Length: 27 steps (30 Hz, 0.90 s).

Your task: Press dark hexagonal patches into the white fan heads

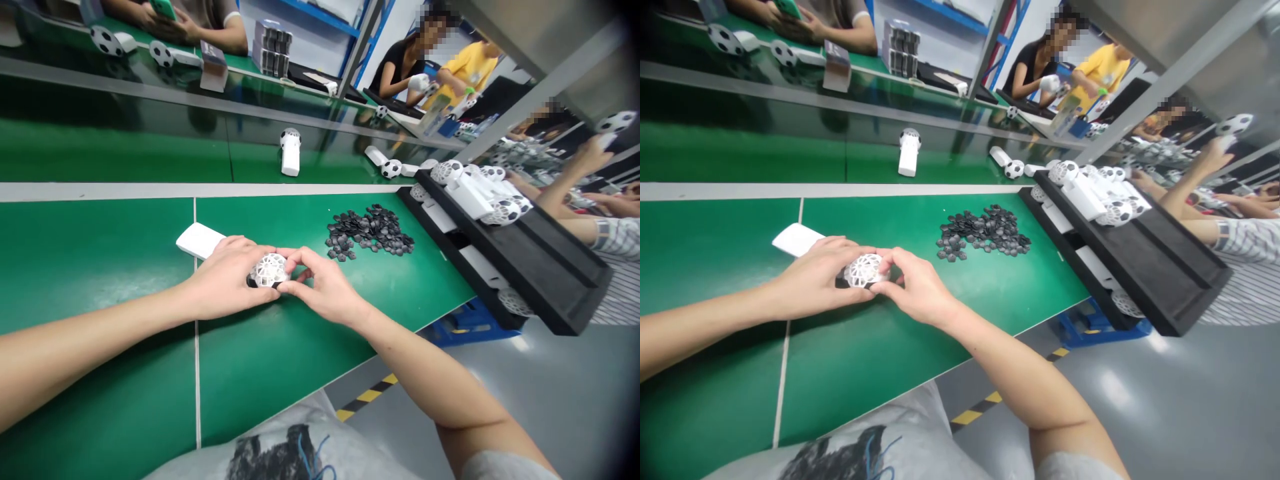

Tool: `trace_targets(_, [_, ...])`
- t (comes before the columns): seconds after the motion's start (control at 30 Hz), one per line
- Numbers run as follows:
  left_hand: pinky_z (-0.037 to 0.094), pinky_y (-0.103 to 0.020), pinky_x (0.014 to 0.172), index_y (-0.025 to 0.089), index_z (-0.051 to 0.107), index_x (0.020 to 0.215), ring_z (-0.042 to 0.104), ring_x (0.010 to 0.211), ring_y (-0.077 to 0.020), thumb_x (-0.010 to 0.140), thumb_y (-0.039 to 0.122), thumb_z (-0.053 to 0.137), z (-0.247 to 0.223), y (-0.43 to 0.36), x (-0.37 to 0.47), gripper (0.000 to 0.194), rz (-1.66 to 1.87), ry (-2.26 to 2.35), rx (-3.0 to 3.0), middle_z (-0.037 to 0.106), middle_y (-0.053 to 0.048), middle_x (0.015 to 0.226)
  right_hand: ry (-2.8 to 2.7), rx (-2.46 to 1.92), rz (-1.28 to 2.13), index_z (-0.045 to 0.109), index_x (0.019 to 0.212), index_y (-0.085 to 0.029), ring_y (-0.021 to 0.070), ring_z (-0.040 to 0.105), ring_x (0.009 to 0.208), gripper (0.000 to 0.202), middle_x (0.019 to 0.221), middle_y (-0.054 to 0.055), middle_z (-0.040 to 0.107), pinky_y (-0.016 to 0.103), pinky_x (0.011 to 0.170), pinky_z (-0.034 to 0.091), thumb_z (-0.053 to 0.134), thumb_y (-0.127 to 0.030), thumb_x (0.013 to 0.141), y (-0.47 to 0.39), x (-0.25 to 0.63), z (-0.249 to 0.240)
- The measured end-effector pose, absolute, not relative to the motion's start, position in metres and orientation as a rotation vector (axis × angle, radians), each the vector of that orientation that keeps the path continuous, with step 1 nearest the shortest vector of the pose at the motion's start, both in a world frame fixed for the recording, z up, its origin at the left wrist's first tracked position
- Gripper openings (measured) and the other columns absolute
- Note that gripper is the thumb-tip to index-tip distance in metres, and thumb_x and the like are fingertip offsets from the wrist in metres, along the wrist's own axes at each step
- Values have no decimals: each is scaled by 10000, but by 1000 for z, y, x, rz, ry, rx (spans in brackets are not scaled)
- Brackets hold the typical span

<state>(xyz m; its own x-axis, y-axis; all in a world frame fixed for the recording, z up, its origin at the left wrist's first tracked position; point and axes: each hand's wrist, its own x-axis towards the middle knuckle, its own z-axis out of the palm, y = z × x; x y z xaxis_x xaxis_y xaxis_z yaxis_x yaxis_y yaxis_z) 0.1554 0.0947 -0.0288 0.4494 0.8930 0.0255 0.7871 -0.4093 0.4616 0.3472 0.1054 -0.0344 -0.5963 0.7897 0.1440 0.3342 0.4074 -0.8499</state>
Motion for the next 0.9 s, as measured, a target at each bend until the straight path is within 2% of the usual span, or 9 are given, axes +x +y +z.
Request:
trace_targets(0.07, [364,-469,941,203,528,1190,496,1035,-285,703,587,559,-28,97,150,621,344,1359,2334,598,-93,1064,-2091,-973,1110,528,863,-192,162,574,975,175,1114,57,602,261,690,481,647,-245,747,113,356,-36])
trace_targets(0.13, [284,-516,1017,208,511,1216,441,1137,-308,685,624,566,-28,99,145,677,337,1314,2366,556,-105,1170,-2012,-1082,990,561,871,-184,148,591,866,159,976,49,629,267,681,477,633,-265,755,127,374,-38])
trace_targets(0.2, [189,-559,1060,222,522,1206,379,1210,-325,694,635,552,-29,97,141,658,364,1313,2400,543,-97,1205,-1945,-1245,713,595,820,-176,134,575,753,86,837,29,623,287,702,467,611,-241,766,143,397,-39])
trace_targets(0.27, [231,-564,1042,233,528,1200,346,1239,-336,730,617,523,-31,90,142,607,407,1367,2384,550,-95,1198,-1962,-1369,454,616,748,-172,129,554,698,30,781,19,613,298,721,456,617,-201,756,156,417,-39])
trace_targets(0.37, [293,-556,1013,227,449,1280,295,1281,-349,761,602,493,-38,77,151,641,473,1461,2295,488,-111,1286,-2122,-1409,311,648,732,-173,139,560,723,39,783,25,628,295,735,447,621,-165,758,163,431,-41])
trace_targets(0.5, [105,-595,1080,195,421,1279,226,1330,-339,749,605,525,-41,73,160,678,481,1426,2312,469,-116,1321,-2425,-1402,194,688,851,-192,180,553,869,99,893,51,655,316,800,426,600,-198,806,160,425,-44])
trace_targets(0.57, [73,-595,1085,210,424,1277,216,1340,-327,763,576,529,-39,79,158,639,398,1287,2342,464,-97,1335,-2544,-1437,88,687,921,-190,192,533,894,147,934,63,657,317,799,417,573,-218,833,157,421,-45])
trace_targets(0.77, [183,-589,1065,281,348,1335,38,1377,-321,780,523,523,-41,78,156,630,430,1351,2189,186,-51,1495,-2804,-1345,-357,666,928,-103,235,506,846,245,866,122,641,337,744,398,444,-200,888,153,414,-47])
trace_targets(0.9, [194,-542,1084,247,402,1281,-13,1383,-290,789,522,509,-44,73,165,574,526,1337,2053,237,-54,1477,-2771,-1379,-400,669,855,-110,240,539,800,270,796,122,648,349,704,393,425,-216,900,158,407,-49])
